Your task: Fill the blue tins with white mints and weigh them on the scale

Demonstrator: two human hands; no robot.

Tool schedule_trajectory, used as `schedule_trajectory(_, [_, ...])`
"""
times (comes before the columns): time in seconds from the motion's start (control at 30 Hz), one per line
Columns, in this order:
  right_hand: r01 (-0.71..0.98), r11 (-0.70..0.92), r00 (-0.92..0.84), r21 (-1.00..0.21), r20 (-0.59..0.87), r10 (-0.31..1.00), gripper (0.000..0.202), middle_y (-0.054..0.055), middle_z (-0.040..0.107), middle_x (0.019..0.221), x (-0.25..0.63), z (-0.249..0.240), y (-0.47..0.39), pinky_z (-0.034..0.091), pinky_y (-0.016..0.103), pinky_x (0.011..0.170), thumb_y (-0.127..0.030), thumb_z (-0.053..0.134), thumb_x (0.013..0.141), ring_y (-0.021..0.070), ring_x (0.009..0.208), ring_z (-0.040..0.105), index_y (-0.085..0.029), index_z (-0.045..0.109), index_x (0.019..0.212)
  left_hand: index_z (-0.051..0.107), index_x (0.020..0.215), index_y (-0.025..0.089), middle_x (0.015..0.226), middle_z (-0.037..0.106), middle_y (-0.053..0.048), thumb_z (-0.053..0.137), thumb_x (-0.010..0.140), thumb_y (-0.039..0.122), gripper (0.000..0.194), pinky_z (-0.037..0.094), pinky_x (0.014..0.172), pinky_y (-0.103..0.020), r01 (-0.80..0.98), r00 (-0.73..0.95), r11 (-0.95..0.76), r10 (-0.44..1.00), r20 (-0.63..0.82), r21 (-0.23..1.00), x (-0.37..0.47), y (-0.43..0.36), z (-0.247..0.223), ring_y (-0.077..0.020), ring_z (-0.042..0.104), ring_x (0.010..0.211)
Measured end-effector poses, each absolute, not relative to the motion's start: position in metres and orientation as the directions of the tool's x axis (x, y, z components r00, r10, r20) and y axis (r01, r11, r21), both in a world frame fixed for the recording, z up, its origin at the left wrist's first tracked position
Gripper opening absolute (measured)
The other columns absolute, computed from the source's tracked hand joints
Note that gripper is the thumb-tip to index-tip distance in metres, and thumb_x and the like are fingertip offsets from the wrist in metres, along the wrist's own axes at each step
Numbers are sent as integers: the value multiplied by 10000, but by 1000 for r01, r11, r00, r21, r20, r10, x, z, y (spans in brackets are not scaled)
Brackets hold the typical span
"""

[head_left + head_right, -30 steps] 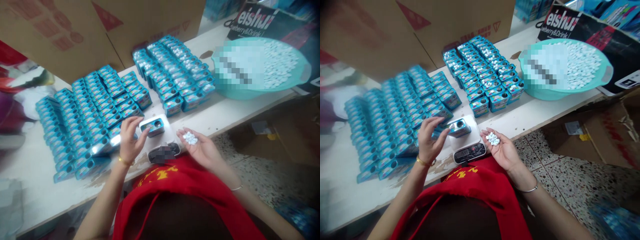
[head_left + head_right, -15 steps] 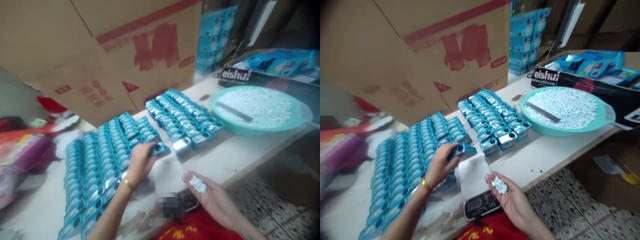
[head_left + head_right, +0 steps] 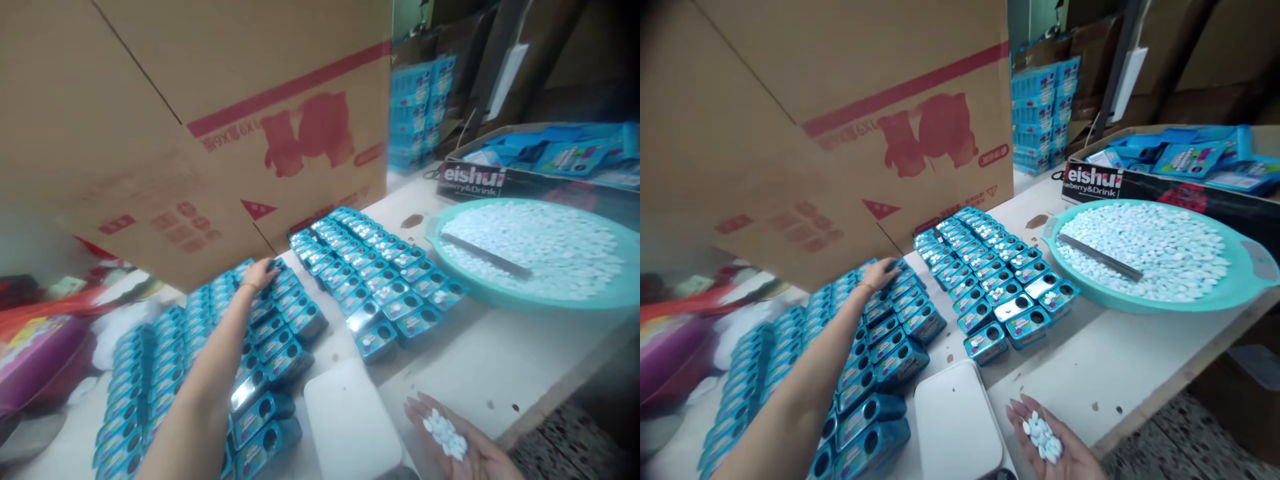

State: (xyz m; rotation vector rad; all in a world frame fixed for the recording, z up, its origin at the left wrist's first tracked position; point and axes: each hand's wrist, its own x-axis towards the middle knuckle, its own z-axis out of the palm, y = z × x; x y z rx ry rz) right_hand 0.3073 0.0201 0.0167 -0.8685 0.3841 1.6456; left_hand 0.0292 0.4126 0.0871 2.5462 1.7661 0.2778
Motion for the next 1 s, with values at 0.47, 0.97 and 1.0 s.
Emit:
schedule_trajectory(0.47, [-946, -223, 14, -235, -719, 695, 157, 124, 735, 967, 310, 27, 19, 545, 257, 880, -102, 602, 796, 186, 951, 690, -84, 693, 922, 589, 1034, 209, 1319, 494, -129, 579, 839, 370, 253, 302, 1036, -529, 441, 890, -897, 440, 122, 21, 180, 190, 74, -303, 409, 1248])
schedule_trajectory(0.97, [-952, -224, -36, -207, -653, 756, 175, 145, 721, 1008, 321, 26, -34, 547, 288, 896, -88, 556, 813, 221, 1034, 657, -72, 677, 939, 564, 753, 185, 878, 574, -58, 455, 897, 302, 216, 435, 581, -269, 570, 817, -820, 572, -79, -48, 127, 112, 146, -156, 568, 707])
schedule_trajectory(1.0, [-949, -232, -43, -211, -647, 761, 173, 142, 723, 1004, 321, 26, -36, 550, 286, 890, -89, 565, 808, 220, 1030, 659, -77, 680, 936, 566, 752, 185, 873, 579, -57, 471, 890, 300, 204, 434, 577, -269, 587, 802, -809, 587, -107, -42, 122, 108, 138, -160, 574, 709])
